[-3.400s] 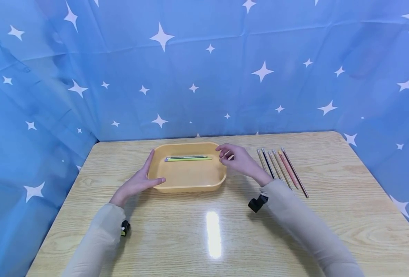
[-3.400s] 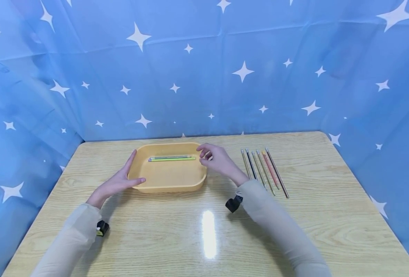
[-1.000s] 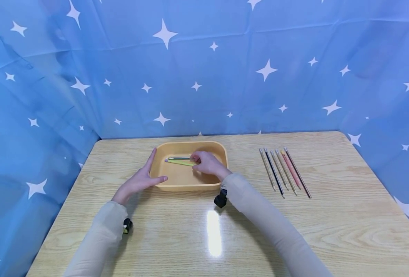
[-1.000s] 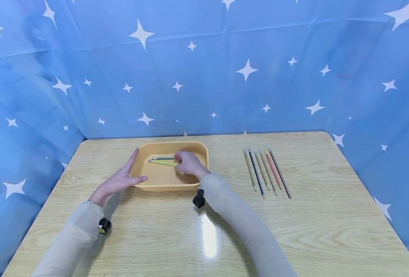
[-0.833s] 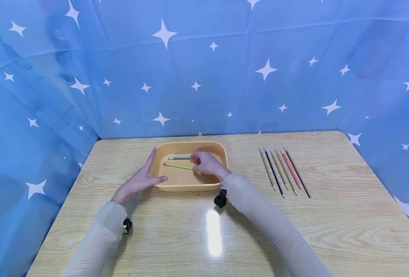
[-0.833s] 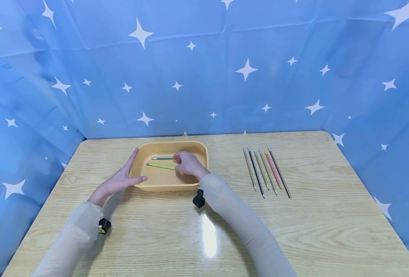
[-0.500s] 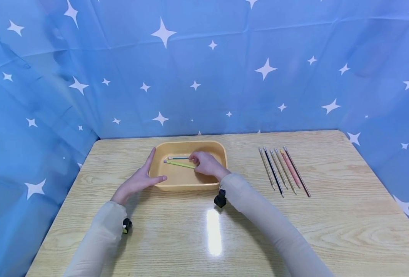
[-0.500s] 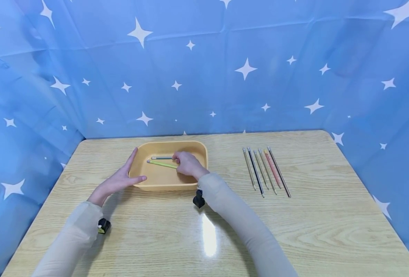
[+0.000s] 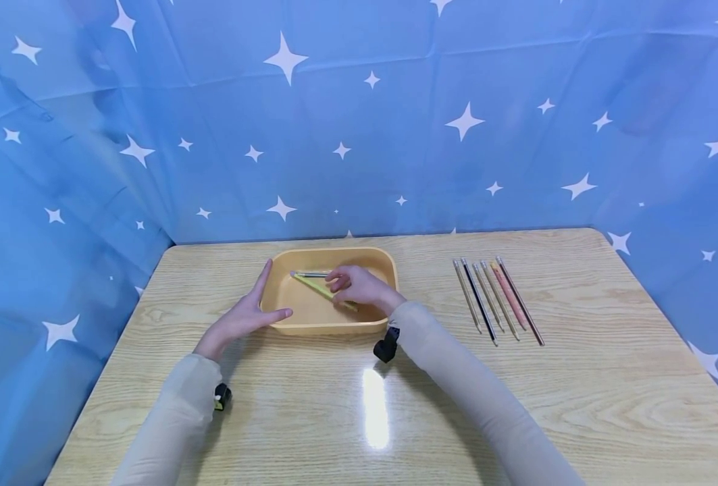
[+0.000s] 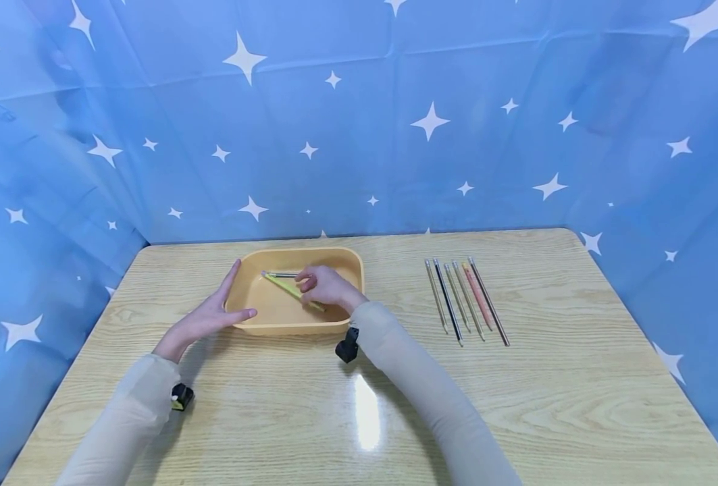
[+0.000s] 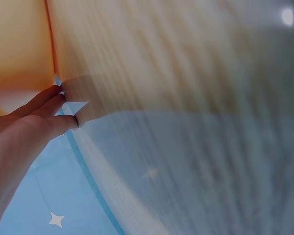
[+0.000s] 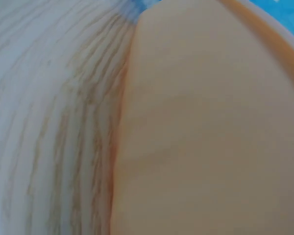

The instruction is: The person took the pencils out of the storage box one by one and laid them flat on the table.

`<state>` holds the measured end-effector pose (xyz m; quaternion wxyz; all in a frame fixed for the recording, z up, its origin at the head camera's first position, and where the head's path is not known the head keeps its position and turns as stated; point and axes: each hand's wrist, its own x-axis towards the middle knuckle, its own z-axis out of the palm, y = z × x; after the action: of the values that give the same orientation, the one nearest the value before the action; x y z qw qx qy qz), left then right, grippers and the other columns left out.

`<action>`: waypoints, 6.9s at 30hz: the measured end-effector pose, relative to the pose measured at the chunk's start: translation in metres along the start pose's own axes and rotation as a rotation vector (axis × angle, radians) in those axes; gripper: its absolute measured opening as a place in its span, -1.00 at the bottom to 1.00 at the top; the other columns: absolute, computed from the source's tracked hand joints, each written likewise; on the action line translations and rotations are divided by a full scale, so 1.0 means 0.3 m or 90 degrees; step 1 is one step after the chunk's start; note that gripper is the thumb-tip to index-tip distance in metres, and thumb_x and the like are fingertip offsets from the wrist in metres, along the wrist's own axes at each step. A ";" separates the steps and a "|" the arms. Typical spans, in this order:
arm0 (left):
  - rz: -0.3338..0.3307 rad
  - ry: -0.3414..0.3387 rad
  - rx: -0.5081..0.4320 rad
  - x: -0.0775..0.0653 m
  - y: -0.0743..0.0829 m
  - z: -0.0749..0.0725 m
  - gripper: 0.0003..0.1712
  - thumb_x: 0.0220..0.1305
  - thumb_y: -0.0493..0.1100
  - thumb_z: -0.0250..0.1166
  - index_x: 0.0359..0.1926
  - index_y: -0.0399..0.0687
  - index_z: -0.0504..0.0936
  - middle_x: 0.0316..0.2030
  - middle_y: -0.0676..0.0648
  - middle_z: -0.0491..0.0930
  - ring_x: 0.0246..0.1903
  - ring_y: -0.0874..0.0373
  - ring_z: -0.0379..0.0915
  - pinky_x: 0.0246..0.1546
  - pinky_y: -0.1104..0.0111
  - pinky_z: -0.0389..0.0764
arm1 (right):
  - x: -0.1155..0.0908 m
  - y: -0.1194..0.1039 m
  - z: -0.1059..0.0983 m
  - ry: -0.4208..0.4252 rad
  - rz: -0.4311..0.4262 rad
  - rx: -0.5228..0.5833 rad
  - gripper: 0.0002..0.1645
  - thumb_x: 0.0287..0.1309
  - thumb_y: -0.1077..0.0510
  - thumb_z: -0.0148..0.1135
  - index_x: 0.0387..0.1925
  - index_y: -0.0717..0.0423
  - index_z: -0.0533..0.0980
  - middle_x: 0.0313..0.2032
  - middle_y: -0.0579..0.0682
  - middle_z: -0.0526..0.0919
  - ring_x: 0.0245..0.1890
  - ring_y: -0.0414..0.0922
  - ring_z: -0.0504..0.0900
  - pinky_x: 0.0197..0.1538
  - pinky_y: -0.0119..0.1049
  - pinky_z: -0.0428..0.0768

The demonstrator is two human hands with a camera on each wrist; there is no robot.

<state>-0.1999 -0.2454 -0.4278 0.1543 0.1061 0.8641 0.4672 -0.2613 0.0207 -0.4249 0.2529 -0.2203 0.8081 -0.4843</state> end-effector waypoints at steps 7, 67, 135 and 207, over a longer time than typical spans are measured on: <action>0.002 0.000 0.005 0.000 -0.004 -0.002 0.29 0.20 0.07 0.36 0.50 0.17 -0.52 0.50 -0.16 -0.43 0.42 -0.28 -0.34 0.30 -0.20 -0.08 | -0.005 -0.008 -0.003 -0.073 0.052 0.145 -0.43 0.15 0.41 0.21 0.23 0.23 0.44 0.01 0.16 0.60 -0.06 -0.06 0.58 -0.15 -0.34 0.54; -0.029 -0.031 0.001 -0.059 0.138 -0.010 0.20 0.29 -0.09 0.29 0.50 0.03 -0.52 0.48 -0.22 -0.49 0.40 -0.36 -0.39 0.28 -0.25 -0.13 | -0.490 0.170 -0.317 0.174 0.022 0.137 -0.44 0.25 0.35 0.16 0.28 0.31 0.35 0.14 0.31 0.44 0.11 0.22 0.43 0.02 -0.27 0.50; -0.009 -0.019 -0.002 -0.012 0.032 0.000 0.25 0.25 0.00 0.34 0.50 0.21 -0.53 0.49 -0.09 -0.52 0.42 -0.27 -0.46 0.29 -0.25 -0.19 | -0.429 0.229 -0.183 0.315 0.068 -0.156 -0.59 0.13 0.25 0.33 0.01 0.34 0.52 -0.26 0.11 0.65 -0.24 0.03 0.62 -0.20 -0.12 0.59; -0.010 -0.002 0.004 0.003 0.008 -0.001 0.30 0.18 0.07 0.38 0.51 0.20 -0.51 0.50 -0.17 -0.40 0.42 -0.29 -0.30 0.30 -0.21 -0.10 | -0.035 -0.127 0.024 0.114 -0.127 -0.116 -0.61 0.17 0.34 0.27 0.05 0.33 0.51 -0.02 0.21 0.60 0.00 0.05 0.57 0.09 -0.23 0.51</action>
<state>-0.2006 -0.2440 -0.4257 0.1588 0.1002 0.8663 0.4629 -0.2445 0.0058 -0.3916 0.1093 -0.2778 0.8419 -0.4495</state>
